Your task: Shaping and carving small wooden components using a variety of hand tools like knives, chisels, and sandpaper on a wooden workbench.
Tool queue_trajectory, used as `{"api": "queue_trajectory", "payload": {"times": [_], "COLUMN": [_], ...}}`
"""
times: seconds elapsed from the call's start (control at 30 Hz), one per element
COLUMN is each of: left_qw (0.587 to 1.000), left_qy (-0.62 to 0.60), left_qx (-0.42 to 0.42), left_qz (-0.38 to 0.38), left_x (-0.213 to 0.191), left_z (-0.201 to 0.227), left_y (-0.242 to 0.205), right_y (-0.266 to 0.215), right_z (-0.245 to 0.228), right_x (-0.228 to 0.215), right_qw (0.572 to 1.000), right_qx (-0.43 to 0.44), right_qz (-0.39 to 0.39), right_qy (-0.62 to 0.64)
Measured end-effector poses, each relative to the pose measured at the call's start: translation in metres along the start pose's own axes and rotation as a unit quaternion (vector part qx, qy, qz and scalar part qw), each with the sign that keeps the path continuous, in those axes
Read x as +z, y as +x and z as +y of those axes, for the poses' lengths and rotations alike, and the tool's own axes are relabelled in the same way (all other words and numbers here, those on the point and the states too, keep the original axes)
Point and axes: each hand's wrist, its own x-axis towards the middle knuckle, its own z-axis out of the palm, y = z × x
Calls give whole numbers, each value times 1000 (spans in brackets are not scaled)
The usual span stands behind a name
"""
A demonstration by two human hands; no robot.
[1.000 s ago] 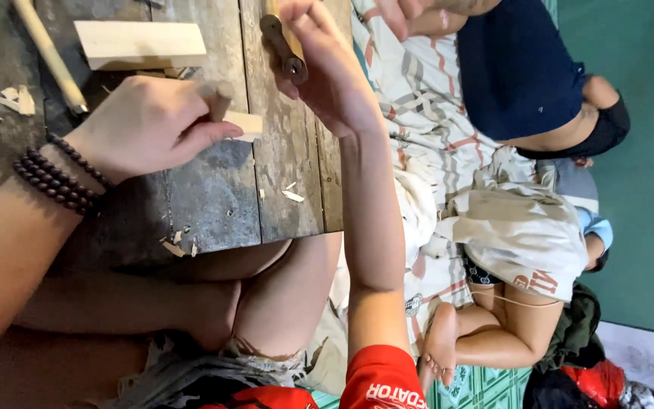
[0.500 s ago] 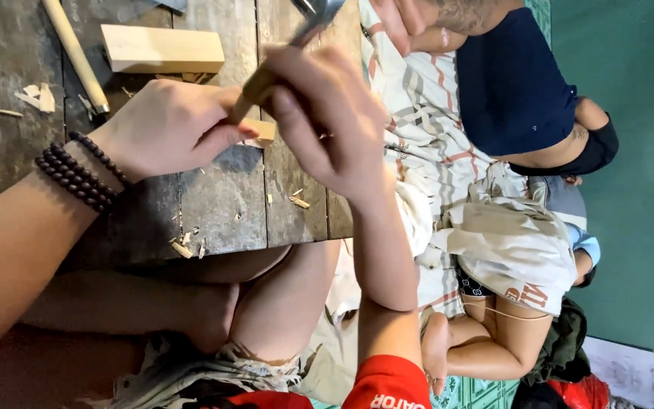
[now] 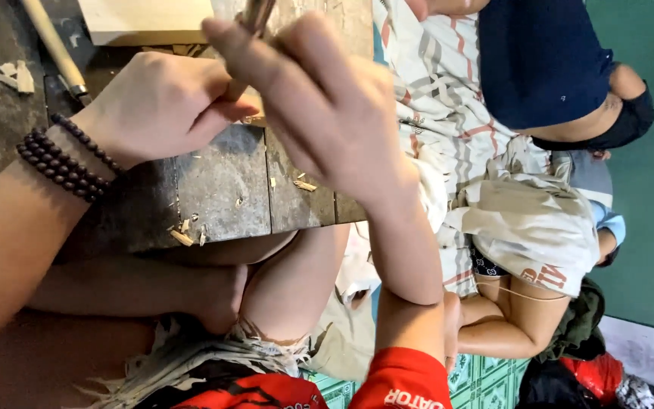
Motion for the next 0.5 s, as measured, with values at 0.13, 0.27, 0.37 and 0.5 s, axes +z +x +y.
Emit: {"api": "queue_trajectory", "payload": {"times": [0.13,0.27,0.37,0.5], "left_qw": [1000,1000,1000,999], "left_qy": [15,15,10,33], "left_qx": [-1,-5,-13,-18], "left_qz": [-4,4,14,-1], "left_x": [0,-5,-5,7], "left_z": [2,11,13,0], "left_y": [3,6,7,0], "right_y": [5,5,12,-4], "right_z": [-16,-8,-19,-4], "right_x": [-19,-24,-24,-8], "right_qw": [996,991,991,990], "right_qx": [82,91,103,72], "right_qz": [-1,-98,28,-117], "right_qy": [42,17,81,28]}}
